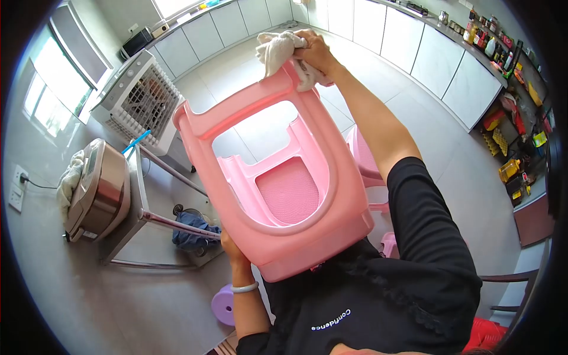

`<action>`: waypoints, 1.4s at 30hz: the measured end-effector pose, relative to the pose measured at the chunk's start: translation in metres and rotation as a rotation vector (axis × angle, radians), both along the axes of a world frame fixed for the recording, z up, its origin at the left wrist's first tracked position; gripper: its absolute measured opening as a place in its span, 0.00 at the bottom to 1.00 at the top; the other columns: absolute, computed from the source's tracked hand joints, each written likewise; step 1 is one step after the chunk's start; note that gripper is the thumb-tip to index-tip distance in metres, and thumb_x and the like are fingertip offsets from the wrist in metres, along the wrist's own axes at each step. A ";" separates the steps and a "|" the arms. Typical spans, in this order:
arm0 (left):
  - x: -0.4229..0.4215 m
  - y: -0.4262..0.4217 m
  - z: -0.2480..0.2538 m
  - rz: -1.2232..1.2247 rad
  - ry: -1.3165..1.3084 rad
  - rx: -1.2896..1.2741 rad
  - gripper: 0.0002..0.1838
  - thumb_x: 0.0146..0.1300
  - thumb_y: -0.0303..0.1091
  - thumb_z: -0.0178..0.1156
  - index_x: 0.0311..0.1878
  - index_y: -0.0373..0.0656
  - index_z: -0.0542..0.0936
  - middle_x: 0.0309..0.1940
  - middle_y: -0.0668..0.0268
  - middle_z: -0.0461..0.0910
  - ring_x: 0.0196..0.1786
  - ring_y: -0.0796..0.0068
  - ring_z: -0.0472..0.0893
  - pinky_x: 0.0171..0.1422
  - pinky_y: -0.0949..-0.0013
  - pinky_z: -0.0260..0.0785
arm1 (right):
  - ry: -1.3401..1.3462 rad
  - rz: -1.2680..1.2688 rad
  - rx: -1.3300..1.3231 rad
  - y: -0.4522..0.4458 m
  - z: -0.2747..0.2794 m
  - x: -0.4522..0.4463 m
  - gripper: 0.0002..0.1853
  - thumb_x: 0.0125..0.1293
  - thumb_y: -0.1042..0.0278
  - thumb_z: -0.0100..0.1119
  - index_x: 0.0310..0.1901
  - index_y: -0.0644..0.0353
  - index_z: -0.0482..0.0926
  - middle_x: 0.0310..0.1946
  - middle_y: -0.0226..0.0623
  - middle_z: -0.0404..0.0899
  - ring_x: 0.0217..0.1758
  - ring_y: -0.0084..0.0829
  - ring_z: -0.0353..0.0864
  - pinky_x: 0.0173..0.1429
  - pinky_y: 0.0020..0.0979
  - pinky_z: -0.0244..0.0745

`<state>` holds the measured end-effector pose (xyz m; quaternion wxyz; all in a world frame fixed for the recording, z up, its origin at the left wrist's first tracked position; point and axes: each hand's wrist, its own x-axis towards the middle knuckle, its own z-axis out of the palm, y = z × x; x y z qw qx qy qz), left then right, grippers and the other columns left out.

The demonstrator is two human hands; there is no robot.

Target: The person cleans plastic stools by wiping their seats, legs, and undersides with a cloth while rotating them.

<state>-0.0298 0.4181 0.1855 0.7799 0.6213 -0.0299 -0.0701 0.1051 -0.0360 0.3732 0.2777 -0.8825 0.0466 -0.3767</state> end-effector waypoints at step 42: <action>-0.043 -0.028 0.066 -0.233 0.078 -0.106 0.24 0.79 0.48 0.39 0.60 0.37 0.72 0.50 0.58 0.79 0.49 0.67 0.81 0.53 0.63 0.76 | 0.122 0.655 -0.586 0.289 -0.069 -0.259 0.25 0.42 0.60 0.71 0.47 0.44 0.78 0.60 0.36 0.70 0.70 0.46 0.63 0.62 0.59 0.61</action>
